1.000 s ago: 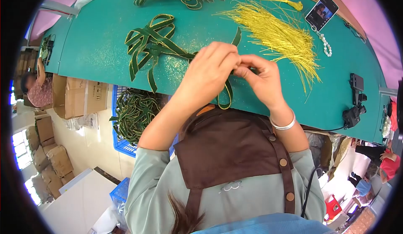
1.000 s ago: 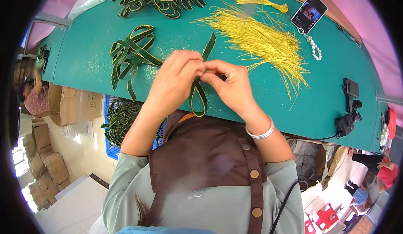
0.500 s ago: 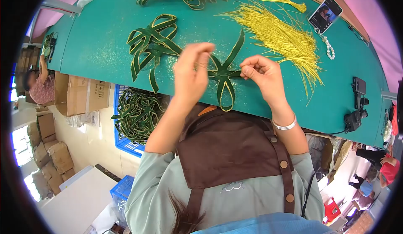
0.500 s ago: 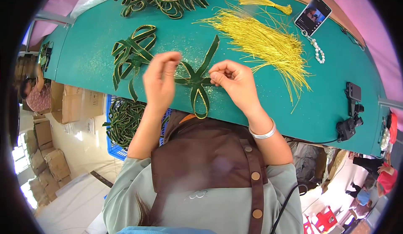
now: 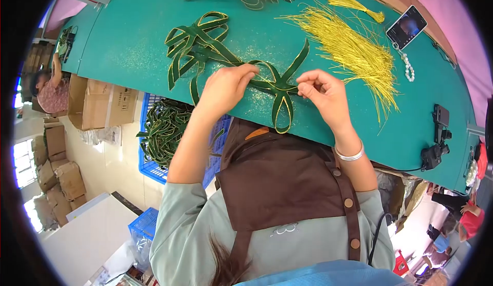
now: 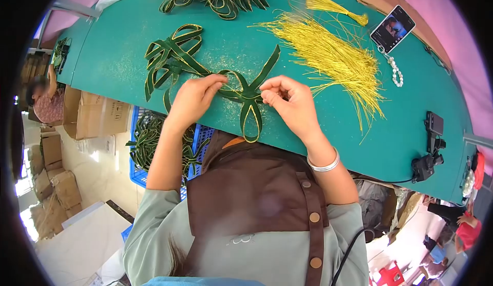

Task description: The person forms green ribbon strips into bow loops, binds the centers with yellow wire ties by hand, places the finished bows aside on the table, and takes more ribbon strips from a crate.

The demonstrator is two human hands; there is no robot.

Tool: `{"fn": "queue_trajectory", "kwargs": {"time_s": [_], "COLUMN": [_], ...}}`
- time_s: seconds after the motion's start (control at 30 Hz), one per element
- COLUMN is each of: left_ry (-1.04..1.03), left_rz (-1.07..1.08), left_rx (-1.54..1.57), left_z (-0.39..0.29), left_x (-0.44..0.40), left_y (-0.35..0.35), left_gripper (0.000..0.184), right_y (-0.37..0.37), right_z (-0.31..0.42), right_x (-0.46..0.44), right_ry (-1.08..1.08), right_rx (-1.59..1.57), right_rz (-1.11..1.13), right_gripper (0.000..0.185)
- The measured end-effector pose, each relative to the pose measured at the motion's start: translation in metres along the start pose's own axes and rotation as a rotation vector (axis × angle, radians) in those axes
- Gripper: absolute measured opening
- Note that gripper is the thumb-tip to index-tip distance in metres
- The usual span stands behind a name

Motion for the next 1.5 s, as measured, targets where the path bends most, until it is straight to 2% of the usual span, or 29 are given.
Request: {"fn": "queue_trajectory", "kwargs": {"time_s": [0.07,0.13,0.2,0.27,0.3,0.33,0.4,0.43,0.47,0.53,0.57,0.6,0.67,0.7,0.73,0.8,0.87,0.93,1.0,1.2,1.33,1.43,1.5], "left_ry": [0.01,-0.048,-0.018,-0.308,-0.344,-0.347,-0.287,-0.219,-0.226,-0.104,0.0,-0.006,-0.041,-0.081,-0.083,-0.094,-0.101,-0.106,-0.235,-0.281,-0.257,-0.266,-0.242], "left_rz": [0.054,-0.054,-0.081,-0.42,-0.439,-0.438,-0.46,-0.421,-0.419,-0.278,-0.141,-0.136,-0.098,-0.109,-0.105,-0.117,-0.12,-0.125,-0.208,-0.162,-0.13,-0.121,-0.127], "left_rx": [-0.043,-0.093,-0.103,-0.051,0.002,0.003,0.259,0.406,0.409,0.665,0.721,0.721,0.519,0.502,0.498,0.482,0.457,0.434,0.313,0.279,0.292,0.279,0.335], "left_z": [-0.001,-0.007,-0.01,-0.047,-0.06,-0.067,-0.065,-0.058,-0.062,-0.061,-0.062,-0.065,-0.072,-0.071,-0.07,-0.071,-0.075,-0.078,-0.091,-0.094,-0.09,-0.092,-0.089], "left_x": [-0.003,-0.003,-0.001,0.013,0.015,0.013,0.009,0.005,0.003,-0.007,-0.01,-0.01,-0.012,-0.013,-0.013,-0.012,-0.012,-0.012,-0.009,-0.009,-0.009,-0.009,-0.009], "left_y": [0.0,0.009,0.005,0.024,0.022,0.016,0.005,-0.007,-0.012,-0.026,-0.035,-0.034,-0.034,-0.036,-0.037,-0.036,-0.035,-0.032,-0.022,-0.023,-0.027,-0.027,-0.027], "left_gripper": [0.017,0.015,0.014,0.014,0.014,0.014,0.012,0.025,0.025,0.042,0.052,0.052,0.051,0.038,0.038,0.016,0.011,0.01,0.01,0.01,0.01,0.009,0.008], "right_y": [0.002,0.001,0.0,0.0,-0.001,-0.001,-0.001,0.0,0.001,0.006,0.009,0.011,0.013,0.013,0.014,0.013,0.012,0.013,0.015,0.017,0.013,0.015,0.017], "right_z": [-0.004,-0.005,-0.004,-0.006,-0.006,-0.007,-0.006,-0.004,-0.003,0.0,0.002,0.003,0.005,0.005,0.005,0.005,0.006,0.008,0.01,0.008,0.012,0.01,0.003], "right_x": [-0.001,-0.001,-0.002,-0.003,-0.004,-0.003,-0.004,-0.004,-0.004,-0.002,-0.002,-0.002,-0.002,-0.002,-0.002,-0.001,0.0,0.001,0.002,0.002,0.005,0.006,0.005], "right_ry": [0.004,0.008,0.01,0.007,0.003,0.004,0.007,0.011,0.013,0.015,0.008,0.001,-0.006,-0.015,-0.013,-0.002,0.014,0.027,0.038,0.069,0.068,0.067,0.031], "right_rx": [-0.006,-0.016,0.016,0.027,0.041,0.041,-0.009,-0.006,-0.054,-0.1,-0.11,-0.121,-0.149,-0.177,-0.181,-0.155,-0.153,-0.148,-0.108,-0.061,-0.076,0.024,-0.092], "right_rz": [0.003,0.011,0.004,0.008,0.018,0.014,0.009,0.004,-0.006,-0.025,-0.03,-0.035,-0.022,-0.002,-0.005,0.008,0.002,-0.003,-0.018,-0.011,-0.013,-0.029,-0.025], "right_gripper": [0.01,0.01,0.01,0.01,0.011,0.011,0.015,0.015,0.017,0.02,0.023,0.025,0.026,0.027,0.027,0.026,0.025,0.023,0.022,0.014,0.011,0.01,0.01]}}
Point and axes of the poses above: each hand's wrist, its own x-axis away from the middle knuckle, its own y-axis out of the back of the hand, z = x × y, the point moved 9 cm from there along -x, towards the middle knuckle, and after that the axes turned 3 degrees about -x, right-handed, at the moved point
